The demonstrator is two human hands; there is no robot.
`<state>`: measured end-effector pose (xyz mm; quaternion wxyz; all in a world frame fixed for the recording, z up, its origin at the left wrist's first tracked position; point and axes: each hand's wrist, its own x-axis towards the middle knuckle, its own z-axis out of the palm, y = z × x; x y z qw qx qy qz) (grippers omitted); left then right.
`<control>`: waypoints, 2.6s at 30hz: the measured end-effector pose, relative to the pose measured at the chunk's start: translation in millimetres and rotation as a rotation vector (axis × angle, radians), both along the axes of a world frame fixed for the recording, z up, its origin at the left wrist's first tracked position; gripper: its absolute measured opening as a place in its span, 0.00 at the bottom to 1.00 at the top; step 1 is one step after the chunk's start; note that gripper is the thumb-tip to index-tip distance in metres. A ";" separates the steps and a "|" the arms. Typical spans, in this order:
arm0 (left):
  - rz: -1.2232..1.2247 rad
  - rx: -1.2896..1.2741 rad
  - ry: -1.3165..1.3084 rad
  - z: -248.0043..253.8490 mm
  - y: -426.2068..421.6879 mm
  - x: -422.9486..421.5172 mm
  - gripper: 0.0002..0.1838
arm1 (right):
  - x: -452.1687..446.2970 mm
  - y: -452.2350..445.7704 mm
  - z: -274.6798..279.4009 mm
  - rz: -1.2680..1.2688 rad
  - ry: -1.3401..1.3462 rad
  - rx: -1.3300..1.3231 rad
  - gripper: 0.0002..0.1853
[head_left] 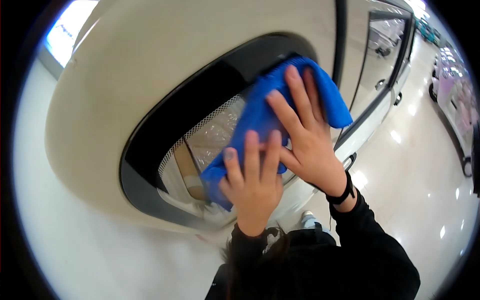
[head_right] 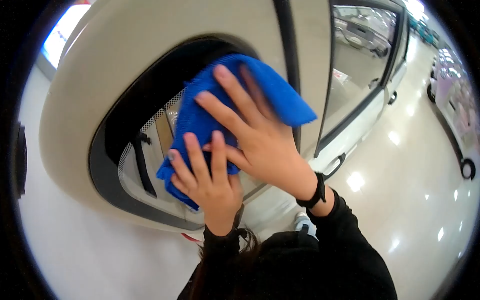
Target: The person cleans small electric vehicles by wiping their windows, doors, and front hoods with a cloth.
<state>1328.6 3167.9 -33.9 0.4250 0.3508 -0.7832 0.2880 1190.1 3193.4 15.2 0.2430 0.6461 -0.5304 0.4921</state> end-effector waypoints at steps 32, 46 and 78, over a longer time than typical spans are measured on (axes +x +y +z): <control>0.177 0.111 -0.215 -204.4 12.4 171.9 0.28 | 125.2 17.4 -176.4 0.232 0.141 0.334 0.22; 0.134 -0.081 0.064 -10.2 -8.4 38.6 0.25 | 28.2 -9.7 -20.3 0.179 0.042 0.007 0.26; 0.094 0.139 0.352 -164.5 -5.8 179.6 0.27 | 186.1 -7.6 -103.7 0.199 0.272 0.140 0.20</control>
